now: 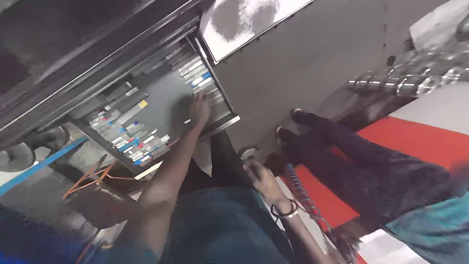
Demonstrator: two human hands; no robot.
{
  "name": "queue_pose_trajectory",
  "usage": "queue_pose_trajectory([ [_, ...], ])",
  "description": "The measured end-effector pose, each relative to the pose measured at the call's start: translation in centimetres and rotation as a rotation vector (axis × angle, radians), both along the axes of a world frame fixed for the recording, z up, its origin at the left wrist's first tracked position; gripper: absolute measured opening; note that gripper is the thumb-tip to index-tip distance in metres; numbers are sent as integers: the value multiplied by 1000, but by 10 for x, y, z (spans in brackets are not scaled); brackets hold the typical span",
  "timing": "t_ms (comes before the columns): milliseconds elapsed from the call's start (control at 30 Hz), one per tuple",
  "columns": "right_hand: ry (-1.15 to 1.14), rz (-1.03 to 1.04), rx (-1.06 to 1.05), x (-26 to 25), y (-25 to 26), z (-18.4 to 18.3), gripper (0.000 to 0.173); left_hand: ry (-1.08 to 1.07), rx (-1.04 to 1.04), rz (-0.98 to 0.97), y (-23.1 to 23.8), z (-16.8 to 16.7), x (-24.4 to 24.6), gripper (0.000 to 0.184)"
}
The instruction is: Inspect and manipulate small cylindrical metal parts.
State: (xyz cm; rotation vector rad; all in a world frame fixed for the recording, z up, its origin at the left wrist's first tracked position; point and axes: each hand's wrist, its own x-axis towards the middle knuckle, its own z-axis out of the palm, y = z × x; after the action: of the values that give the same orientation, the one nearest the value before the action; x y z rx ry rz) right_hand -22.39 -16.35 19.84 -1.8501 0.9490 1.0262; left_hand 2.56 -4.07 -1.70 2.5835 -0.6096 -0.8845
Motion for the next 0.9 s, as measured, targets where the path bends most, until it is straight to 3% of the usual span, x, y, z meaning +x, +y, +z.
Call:
queue_pose_trajectory([
  [233, -83, -27, 2, 11, -5, 2, 41, -27, 17, 29, 0, -5, -22, 79],
  [400, -89, -36, 16, 1, -7, -2, 39, -60, 50, -2, -6, -12, -22, 61],
  [567, -88, -11, -8, 2, -6, 1, 38, 10, 23, 22, -6, -18, -19, 60],
  [733, -107, -1, -7, 13, -4, 6, 37, 33, -55, 130, 3, 3, -5, 59],
  [833, -127, 0, -2, 14, -1, 7, 37, -149, -205, 241, 13, -15, -1, 38],
  [900, -136, 5, 0, 14, 0, 6, 37, -170, -211, 249, 15, -22, 4, 36],
])
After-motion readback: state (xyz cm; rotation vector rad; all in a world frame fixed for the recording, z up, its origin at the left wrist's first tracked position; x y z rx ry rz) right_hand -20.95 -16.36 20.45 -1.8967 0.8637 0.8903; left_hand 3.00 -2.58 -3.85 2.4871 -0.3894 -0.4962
